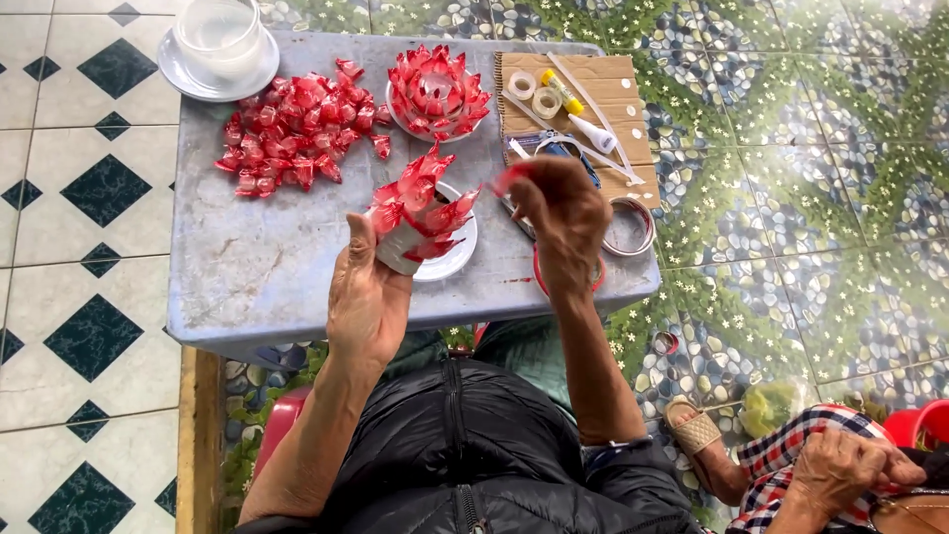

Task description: Attaching wrapped candies to a plastic cup using adhesive to create a decorative flower-like object.

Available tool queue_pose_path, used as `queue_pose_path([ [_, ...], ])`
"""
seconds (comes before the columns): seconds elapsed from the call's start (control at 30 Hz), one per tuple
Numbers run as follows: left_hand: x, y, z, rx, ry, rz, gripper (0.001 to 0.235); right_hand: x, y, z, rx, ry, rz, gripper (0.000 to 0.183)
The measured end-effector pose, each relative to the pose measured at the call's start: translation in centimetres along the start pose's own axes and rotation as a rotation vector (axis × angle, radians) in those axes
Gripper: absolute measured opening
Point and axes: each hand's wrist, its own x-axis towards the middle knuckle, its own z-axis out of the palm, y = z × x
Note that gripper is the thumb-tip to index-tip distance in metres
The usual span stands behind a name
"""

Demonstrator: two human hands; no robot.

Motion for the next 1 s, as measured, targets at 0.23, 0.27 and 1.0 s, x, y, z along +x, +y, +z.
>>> queue_pose_path([
  [0.23,0.0,-1.2,-1.6,0.052,-0.020,-0.001,0.049,-2.9,-3.4,1.3,0.084,-0.211,0.012,0.015],
  [0.27,0.0,-1.2,-1.5,0.024,-0.036,0.011,0.047,-3.0,-3.6,1.6,-0.006,-0.206,-0.071,0.015],
  [1.0,-0.8,-1.4,-0.5,0.177,-0.072,0.065,0.053,-2.8,-4.6,1.9,-0.188,-0.188,-0.135,0.012],
])
